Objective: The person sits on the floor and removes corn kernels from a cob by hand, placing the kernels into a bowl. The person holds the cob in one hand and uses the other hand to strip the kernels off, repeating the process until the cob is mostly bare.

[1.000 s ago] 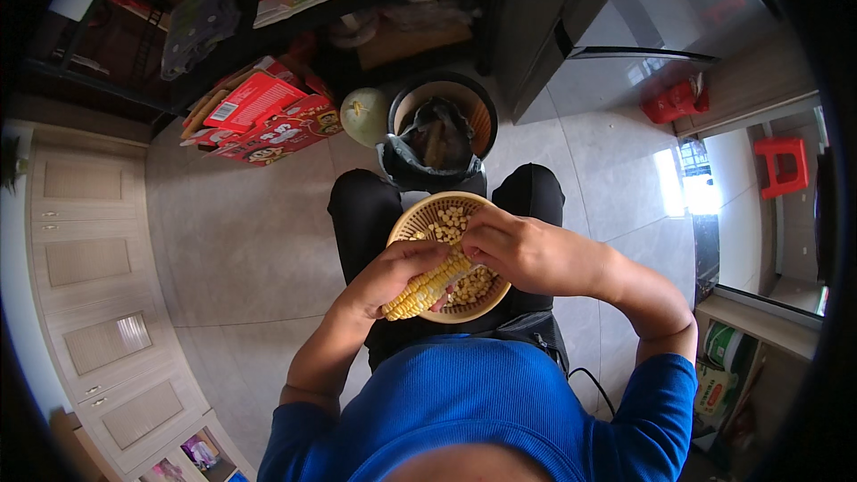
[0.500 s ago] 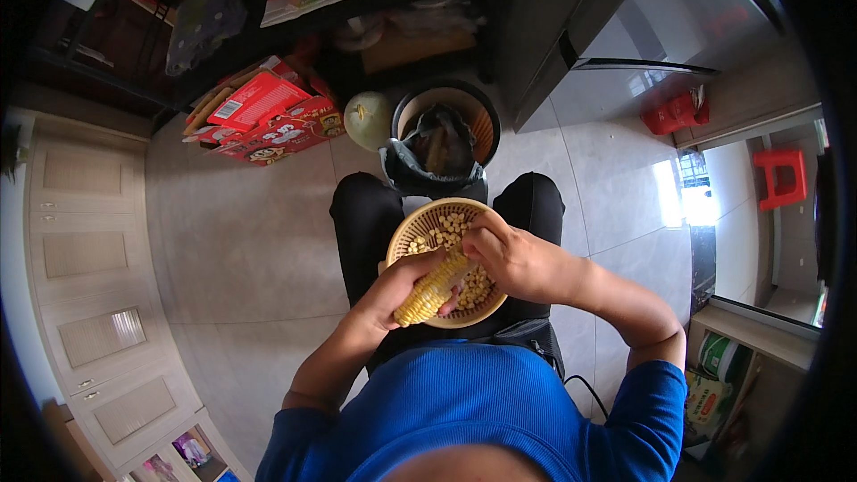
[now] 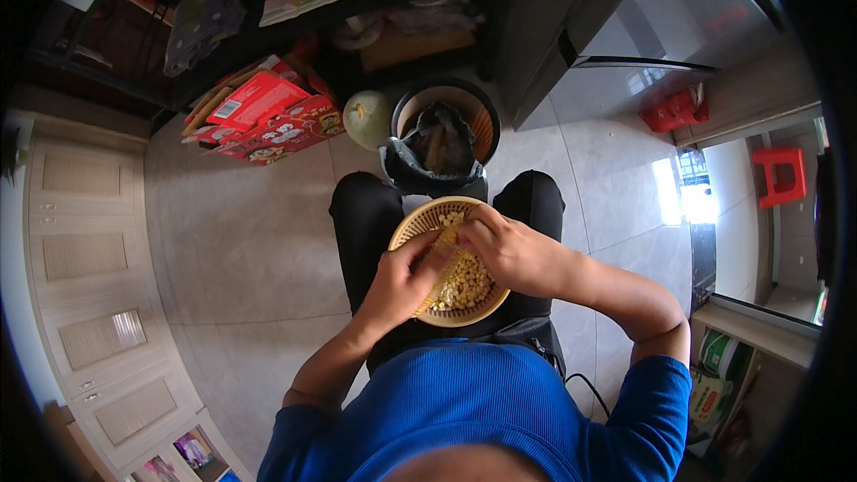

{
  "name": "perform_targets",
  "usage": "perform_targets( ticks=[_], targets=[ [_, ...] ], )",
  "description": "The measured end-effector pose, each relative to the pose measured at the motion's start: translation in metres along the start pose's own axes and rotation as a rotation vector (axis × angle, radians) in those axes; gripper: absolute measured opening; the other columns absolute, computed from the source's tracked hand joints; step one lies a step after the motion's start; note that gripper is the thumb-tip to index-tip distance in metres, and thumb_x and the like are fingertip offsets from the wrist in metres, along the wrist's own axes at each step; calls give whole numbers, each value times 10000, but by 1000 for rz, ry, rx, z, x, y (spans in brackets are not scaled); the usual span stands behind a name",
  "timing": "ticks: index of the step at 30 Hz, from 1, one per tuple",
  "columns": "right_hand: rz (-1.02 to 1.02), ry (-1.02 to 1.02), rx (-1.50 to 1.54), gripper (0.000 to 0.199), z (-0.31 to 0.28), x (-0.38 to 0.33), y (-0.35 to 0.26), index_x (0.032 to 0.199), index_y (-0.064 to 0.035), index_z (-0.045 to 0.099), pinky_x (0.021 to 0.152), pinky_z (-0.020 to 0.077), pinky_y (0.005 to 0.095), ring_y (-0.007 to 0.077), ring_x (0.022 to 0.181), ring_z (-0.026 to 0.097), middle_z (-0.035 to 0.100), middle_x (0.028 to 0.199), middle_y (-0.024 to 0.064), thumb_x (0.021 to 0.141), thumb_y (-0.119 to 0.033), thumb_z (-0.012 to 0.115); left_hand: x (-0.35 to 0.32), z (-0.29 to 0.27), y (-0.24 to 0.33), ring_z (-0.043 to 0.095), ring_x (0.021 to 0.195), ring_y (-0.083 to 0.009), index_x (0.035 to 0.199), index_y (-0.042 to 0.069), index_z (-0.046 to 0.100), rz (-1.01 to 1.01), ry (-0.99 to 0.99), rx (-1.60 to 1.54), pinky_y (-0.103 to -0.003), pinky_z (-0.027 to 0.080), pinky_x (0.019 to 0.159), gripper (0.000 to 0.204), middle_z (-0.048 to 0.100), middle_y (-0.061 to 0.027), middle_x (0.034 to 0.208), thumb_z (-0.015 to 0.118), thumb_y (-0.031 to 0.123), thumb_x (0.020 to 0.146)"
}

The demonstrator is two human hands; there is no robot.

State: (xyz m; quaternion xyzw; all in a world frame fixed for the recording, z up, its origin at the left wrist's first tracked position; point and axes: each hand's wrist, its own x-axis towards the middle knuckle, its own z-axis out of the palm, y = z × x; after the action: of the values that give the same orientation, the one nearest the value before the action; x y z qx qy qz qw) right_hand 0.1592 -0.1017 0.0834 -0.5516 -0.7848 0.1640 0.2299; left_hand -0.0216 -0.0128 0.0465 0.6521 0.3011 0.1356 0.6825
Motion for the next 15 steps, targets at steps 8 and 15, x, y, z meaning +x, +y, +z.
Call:
perform_targets(
  ticks=[8, 15],
  targets=[
    [-91, 173, -71, 363, 5, -12, -4, 1006, 139, 496, 743, 512, 362, 314, 904, 526, 507, 963, 182, 683, 3, 591, 9, -15, -2, 561, 553, -212, 1084, 19, 507, -575, -279, -1217, -289, 467, 489, 355, 579, -123, 779, 384, 325, 951],
    [222, 88, 294, 227, 92, -47, 2, 935, 37, 567, 743, 506, 357, 289, 942, 557, 540, 1007, 167, 709, 24, 558, 7, -15, -2, 568, 663, -183, 1116, -6, 494, -289, -144, -696, -291, 469, 615, 400, 579, -101, 843, 416, 346, 944]
  ],
)
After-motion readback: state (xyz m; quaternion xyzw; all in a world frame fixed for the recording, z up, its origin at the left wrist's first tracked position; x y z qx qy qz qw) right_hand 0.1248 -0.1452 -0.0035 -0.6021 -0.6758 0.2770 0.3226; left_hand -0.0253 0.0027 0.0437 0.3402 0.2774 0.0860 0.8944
